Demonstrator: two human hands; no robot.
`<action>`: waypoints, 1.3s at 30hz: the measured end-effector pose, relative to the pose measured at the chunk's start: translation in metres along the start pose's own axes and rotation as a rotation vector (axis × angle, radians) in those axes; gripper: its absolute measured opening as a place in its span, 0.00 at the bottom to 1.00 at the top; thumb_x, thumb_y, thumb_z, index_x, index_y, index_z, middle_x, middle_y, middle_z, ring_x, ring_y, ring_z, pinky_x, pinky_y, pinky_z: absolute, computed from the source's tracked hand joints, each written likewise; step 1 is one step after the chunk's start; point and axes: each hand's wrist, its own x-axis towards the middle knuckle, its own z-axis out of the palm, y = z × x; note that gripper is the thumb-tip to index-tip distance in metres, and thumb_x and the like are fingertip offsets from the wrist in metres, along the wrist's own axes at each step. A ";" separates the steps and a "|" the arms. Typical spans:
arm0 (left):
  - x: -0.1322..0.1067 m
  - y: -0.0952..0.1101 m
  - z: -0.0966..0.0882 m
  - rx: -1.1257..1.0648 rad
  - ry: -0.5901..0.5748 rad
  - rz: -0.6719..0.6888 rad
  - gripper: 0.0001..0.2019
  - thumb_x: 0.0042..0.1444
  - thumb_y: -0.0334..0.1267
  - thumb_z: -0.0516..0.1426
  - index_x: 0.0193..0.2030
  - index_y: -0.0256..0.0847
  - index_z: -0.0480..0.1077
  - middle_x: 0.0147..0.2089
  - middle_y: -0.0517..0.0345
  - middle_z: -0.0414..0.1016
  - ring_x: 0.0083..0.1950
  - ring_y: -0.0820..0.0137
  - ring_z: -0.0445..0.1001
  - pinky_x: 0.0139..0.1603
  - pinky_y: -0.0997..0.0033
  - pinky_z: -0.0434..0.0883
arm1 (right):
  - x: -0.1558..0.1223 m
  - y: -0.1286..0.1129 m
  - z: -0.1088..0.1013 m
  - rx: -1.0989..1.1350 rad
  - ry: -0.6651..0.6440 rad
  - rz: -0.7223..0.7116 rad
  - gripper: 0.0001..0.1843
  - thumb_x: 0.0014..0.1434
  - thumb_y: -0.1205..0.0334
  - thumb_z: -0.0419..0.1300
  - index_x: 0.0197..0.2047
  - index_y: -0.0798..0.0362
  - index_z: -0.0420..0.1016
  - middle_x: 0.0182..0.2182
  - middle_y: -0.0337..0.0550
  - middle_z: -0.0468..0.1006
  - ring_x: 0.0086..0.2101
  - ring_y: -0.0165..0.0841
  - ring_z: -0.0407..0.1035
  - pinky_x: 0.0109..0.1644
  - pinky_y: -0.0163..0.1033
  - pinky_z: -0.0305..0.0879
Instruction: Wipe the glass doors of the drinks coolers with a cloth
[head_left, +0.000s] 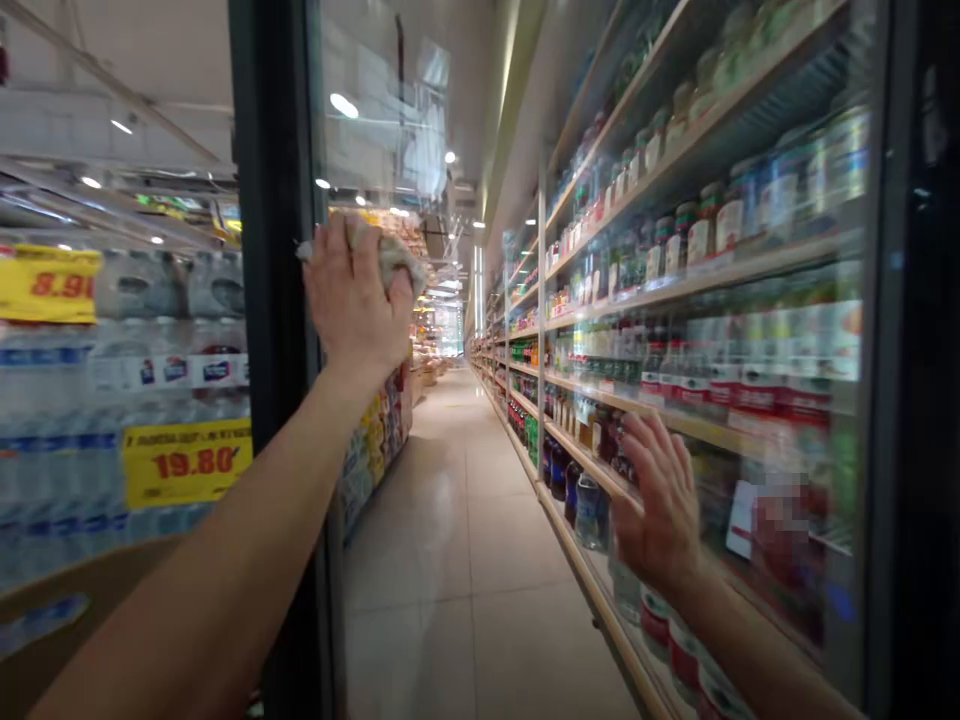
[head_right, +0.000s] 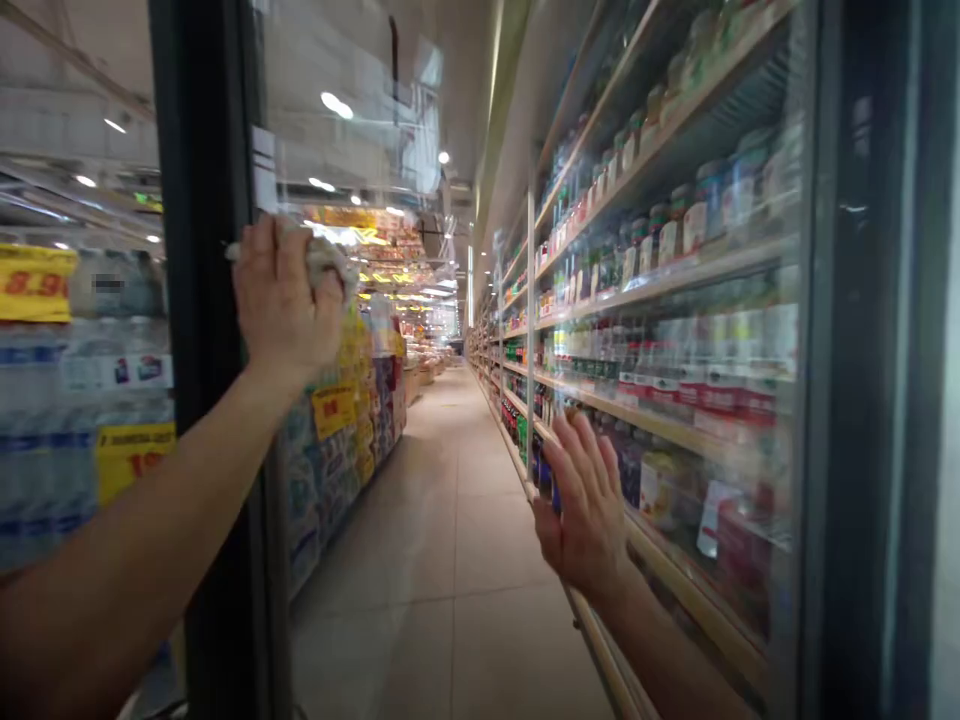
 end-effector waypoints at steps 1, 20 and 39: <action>0.010 0.010 0.008 0.008 -0.019 0.065 0.26 0.60 0.48 0.44 0.64 0.44 0.48 0.72 0.62 0.37 0.72 0.59 0.30 0.69 0.42 0.33 | -0.003 0.000 0.000 0.029 -0.026 -0.028 0.33 0.58 0.66 0.50 0.66 0.52 0.48 0.63 0.51 0.56 0.63 0.44 0.50 0.63 0.57 0.51; 0.133 0.047 0.021 0.021 -0.387 0.681 0.37 0.57 0.54 0.50 0.65 0.28 0.49 0.67 0.38 0.53 0.71 0.59 0.43 0.66 0.54 0.51 | 0.265 -0.027 0.058 0.151 -0.105 0.238 0.32 0.63 0.65 0.47 0.68 0.51 0.42 0.61 0.52 0.60 0.60 0.40 0.57 0.53 0.48 0.68; 0.250 0.081 -0.021 0.130 -0.172 0.239 0.24 0.56 0.48 0.53 0.59 0.46 0.62 0.65 0.51 0.59 0.68 0.61 0.51 0.68 0.52 0.42 | 0.370 0.137 -0.005 -0.284 0.101 0.415 0.27 0.64 0.58 0.42 0.66 0.50 0.51 0.67 0.56 0.43 0.65 0.53 0.39 0.58 0.72 0.43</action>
